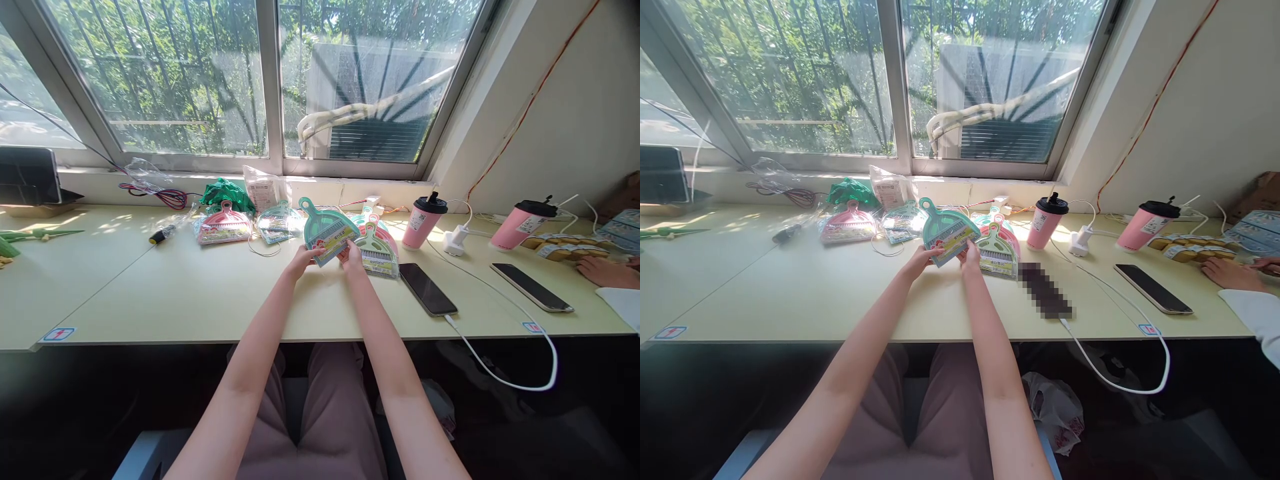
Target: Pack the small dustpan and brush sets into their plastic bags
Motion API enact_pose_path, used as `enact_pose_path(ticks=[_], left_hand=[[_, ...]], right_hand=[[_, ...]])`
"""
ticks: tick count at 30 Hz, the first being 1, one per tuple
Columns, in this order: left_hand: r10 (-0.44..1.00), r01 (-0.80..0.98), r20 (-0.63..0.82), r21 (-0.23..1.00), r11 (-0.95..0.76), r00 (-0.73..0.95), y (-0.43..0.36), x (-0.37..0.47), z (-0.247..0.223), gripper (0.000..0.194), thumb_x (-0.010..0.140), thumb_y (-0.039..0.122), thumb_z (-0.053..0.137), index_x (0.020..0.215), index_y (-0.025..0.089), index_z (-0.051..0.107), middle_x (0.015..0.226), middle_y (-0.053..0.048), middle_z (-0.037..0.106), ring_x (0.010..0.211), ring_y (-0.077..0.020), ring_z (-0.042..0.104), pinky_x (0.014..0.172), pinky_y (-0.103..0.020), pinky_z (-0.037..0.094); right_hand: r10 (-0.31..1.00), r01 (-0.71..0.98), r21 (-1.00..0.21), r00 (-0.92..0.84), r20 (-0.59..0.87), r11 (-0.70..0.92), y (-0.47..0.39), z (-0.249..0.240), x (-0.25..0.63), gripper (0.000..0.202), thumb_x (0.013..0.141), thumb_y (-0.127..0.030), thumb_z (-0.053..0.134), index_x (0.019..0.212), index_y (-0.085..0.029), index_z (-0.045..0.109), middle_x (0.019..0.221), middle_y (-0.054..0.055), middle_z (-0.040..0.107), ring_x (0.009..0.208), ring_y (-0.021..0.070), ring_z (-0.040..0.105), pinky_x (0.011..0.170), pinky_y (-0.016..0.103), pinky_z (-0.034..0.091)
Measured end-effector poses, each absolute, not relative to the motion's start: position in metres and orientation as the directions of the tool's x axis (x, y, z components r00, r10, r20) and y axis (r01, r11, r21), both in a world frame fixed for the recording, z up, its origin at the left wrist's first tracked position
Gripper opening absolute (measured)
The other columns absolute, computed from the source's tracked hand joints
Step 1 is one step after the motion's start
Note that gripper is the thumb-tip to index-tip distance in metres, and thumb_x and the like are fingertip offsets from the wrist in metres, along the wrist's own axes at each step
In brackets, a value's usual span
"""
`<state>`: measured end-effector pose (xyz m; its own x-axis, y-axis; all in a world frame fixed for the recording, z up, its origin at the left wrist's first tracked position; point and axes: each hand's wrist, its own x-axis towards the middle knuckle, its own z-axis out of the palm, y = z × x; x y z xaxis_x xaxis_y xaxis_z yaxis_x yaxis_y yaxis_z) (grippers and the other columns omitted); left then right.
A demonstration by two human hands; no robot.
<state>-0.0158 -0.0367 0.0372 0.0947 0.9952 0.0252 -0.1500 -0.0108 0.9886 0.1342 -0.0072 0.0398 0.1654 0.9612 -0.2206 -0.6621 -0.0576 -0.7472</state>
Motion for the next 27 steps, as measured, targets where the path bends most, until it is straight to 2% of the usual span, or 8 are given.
enact_pose_path(ticks=[6,11,15,18,20,22,24,27], left_hand=[[0.998,-0.18,0.033,0.983,-0.024,0.045,-0.032,-0.017,0.035,0.049,0.057,0.032,0.087,0.102,0.015,0.076,0.106,-0.013,0.076,0.102,-0.0305,0.069,0.082,-0.038,0.053],[1.0,-0.193,0.021,0.981,-0.023,-0.009,-0.025,-0.028,0.037,0.046,0.054,0.029,0.086,0.096,0.013,0.074,0.094,-0.011,0.076,0.089,-0.0265,0.07,0.075,-0.035,0.053],[0.999,-0.242,0.04,0.97,-0.035,0.015,-0.017,-0.047,0.04,0.047,0.053,0.027,0.087,0.095,0.013,0.073,0.095,-0.01,0.075,0.087,-0.0238,0.07,0.073,-0.031,0.053],[1.0,-0.229,-0.002,0.973,-0.004,-0.024,-0.01,-0.076,0.039,0.043,0.051,0.022,0.087,0.091,0.014,0.071,0.092,-0.008,0.075,0.086,-0.0227,0.07,0.069,-0.028,0.054],[0.998,-0.193,-0.027,0.981,0.016,-0.055,-0.007,-0.104,0.037,0.039,0.055,0.019,0.085,0.092,0.014,0.071,0.09,-0.007,0.074,0.084,-0.0223,0.07,0.065,-0.026,0.054],[0.995,-0.173,-0.062,0.984,0.048,-0.079,-0.007,-0.132,0.035,0.032,0.058,0.014,0.081,0.089,0.014,0.07,0.085,-0.007,0.073,0.077,-0.0203,0.069,0.06,-0.025,0.054],[0.995,-0.196,-0.08,0.978,0.066,-0.066,-0.011,-0.155,0.035,0.032,0.06,0.008,0.077,0.09,0.014,0.07,0.086,-0.006,0.073,0.075,-0.0188,0.069,0.062,-0.025,0.057],[0.99,-0.2,-0.107,0.976,0.087,-0.091,-0.021,-0.167,0.037,0.03,0.063,0.006,0.072,0.091,0.014,0.068,0.084,-0.006,0.072,0.074,-0.0192,0.07,0.062,-0.025,0.059]], right_hand=[[0.957,-0.644,-0.762,0.17,-0.235,-0.073,-0.003,0.04,0.133,0.014,0.1,-0.016,0.047,0.093,-0.018,0.058,0.069,-0.002,0.069,0.062,0.0094,0.067,0.064,0.02,0.057],[0.958,-0.468,-0.881,0.214,-0.19,-0.07,-0.002,0.044,0.127,0.02,0.099,-0.018,0.048,0.084,-0.019,0.062,0.07,0.0,0.07,0.064,0.0131,0.07,0.069,0.027,0.063],[0.981,-0.368,-0.927,0.145,-0.13,-0.068,-0.006,0.048,0.122,0.029,0.1,-0.017,0.047,0.075,-0.019,0.062,0.068,0.002,0.071,0.065,0.0139,0.072,0.074,0.027,0.064],[0.994,-0.162,-0.985,0.078,-0.08,-0.067,-0.009,0.047,0.121,0.035,0.101,-0.018,0.044,0.07,-0.019,0.062,0.065,0.005,0.07,0.065,0.0166,0.073,0.075,0.031,0.065],[0.99,0.124,-0.989,0.099,0.097,0.085,-0.012,0.044,0.121,0.031,0.101,-0.019,0.046,0.077,-0.017,0.067,0.075,0.008,0.075,0.075,0.0198,0.076,0.08,0.036,0.065],[0.916,0.462,-0.82,0.038,0.399,0.338,-0.016,0.042,0.12,0.024,0.096,-0.01,0.052,0.096,-0.02,0.073,0.105,0.011,0.079,0.104,0.024,0.075,0.093,0.041,0.062],[0.77,0.677,-0.486,-0.191,0.609,0.553,-0.021,0.04,0.12,0.045,0.088,0.003,0.054,0.117,-0.026,0.072,0.139,0.009,0.068,0.135,0.0252,0.059,0.111,0.045,0.052],[0.611,0.714,-0.12,-0.485,0.625,0.69,-0.027,0.039,0.118,0.063,0.084,0.011,0.051,0.13,-0.029,0.067,0.159,0.003,0.049,0.152,0.0222,0.039,0.126,0.048,0.033]])
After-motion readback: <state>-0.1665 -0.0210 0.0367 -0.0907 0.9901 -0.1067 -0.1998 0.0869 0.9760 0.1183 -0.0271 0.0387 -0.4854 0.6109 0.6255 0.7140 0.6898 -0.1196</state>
